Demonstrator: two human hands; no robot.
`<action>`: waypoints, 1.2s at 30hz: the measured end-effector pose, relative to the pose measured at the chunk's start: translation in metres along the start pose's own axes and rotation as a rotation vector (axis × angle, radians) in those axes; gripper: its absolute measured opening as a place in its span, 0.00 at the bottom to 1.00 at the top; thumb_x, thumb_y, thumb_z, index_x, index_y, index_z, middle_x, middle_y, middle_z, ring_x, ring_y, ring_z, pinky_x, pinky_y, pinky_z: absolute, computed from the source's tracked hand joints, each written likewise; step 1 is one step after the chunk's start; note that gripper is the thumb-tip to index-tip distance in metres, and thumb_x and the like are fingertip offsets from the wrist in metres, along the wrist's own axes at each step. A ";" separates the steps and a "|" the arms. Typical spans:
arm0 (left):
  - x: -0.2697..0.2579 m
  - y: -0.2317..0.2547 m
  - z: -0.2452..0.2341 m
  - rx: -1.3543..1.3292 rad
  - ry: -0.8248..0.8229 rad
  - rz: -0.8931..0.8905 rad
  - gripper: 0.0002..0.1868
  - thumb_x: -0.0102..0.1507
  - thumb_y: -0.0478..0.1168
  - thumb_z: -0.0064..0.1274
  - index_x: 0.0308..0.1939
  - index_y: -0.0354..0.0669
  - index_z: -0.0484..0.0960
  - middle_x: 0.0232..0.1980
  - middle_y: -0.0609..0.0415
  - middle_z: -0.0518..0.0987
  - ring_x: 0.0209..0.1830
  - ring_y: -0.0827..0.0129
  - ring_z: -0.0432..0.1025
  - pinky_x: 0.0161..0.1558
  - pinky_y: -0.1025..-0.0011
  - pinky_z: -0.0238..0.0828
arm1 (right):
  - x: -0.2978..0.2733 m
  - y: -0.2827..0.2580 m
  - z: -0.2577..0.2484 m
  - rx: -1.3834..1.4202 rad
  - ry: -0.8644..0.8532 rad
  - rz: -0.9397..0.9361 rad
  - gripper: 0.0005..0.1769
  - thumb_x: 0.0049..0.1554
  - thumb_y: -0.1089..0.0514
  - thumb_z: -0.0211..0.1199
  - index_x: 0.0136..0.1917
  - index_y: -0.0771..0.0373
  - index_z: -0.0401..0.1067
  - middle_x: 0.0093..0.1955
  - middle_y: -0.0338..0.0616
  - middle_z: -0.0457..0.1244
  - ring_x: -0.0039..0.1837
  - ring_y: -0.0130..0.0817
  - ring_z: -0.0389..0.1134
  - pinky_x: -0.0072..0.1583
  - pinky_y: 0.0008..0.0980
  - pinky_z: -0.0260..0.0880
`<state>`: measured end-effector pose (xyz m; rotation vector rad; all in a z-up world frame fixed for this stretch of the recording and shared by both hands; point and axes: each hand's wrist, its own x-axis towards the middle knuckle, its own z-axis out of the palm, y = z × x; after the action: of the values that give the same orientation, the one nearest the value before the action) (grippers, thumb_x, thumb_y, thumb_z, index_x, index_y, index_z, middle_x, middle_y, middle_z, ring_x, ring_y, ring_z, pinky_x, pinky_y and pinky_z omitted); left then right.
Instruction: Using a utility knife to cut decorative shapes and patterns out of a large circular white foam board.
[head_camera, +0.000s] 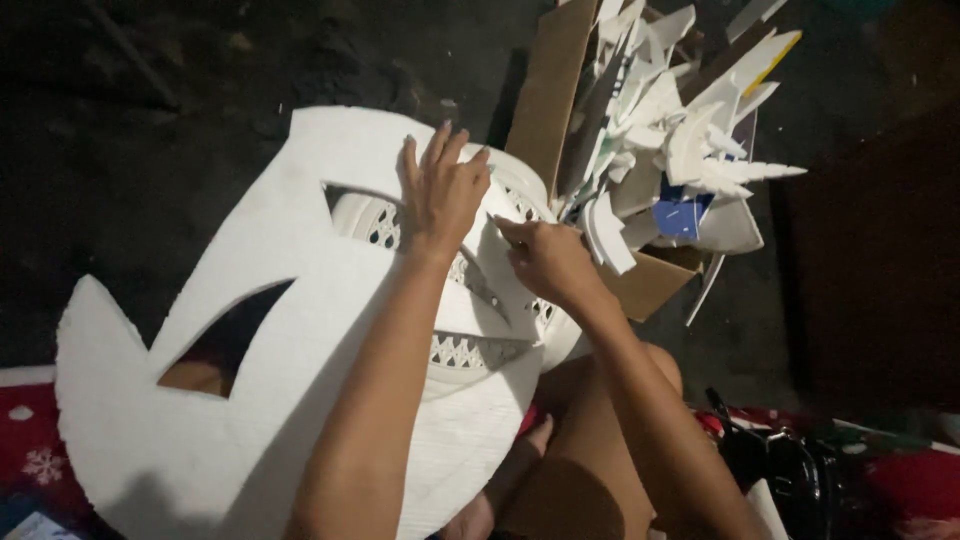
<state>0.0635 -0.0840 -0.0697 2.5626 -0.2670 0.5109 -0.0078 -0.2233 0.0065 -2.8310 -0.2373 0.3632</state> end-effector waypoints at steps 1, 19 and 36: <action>0.001 -0.002 0.001 0.003 0.001 -0.001 0.10 0.64 0.45 0.49 0.47 0.58 0.83 0.56 0.52 0.76 0.66 0.61 0.62 0.63 0.46 0.47 | -0.003 -0.002 -0.003 0.001 0.000 -0.003 0.22 0.51 0.62 0.55 0.59 0.53 0.73 0.41 0.54 0.69 0.46 0.55 0.71 0.48 0.51 0.70; 0.002 -0.001 0.011 0.076 -0.031 -0.022 0.09 0.62 0.44 0.53 0.45 0.60 0.83 0.51 0.59 0.77 0.65 0.66 0.62 0.64 0.46 0.44 | -0.027 -0.011 -0.015 0.103 -0.052 0.105 0.22 0.48 0.60 0.56 0.57 0.55 0.74 0.43 0.58 0.68 0.47 0.56 0.70 0.50 0.49 0.70; 0.003 -0.001 0.016 0.052 -0.055 -0.077 0.09 0.62 0.45 0.55 0.46 0.61 0.83 0.53 0.58 0.76 0.68 0.66 0.59 0.65 0.45 0.36 | -0.040 -0.004 -0.003 0.153 -0.022 0.116 0.24 0.47 0.65 0.56 0.58 0.64 0.73 0.45 0.61 0.68 0.48 0.58 0.70 0.46 0.51 0.71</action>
<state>0.0712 -0.0914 -0.0821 2.6288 -0.1752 0.4244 -0.0459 -0.2281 0.0193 -2.6973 -0.0471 0.4187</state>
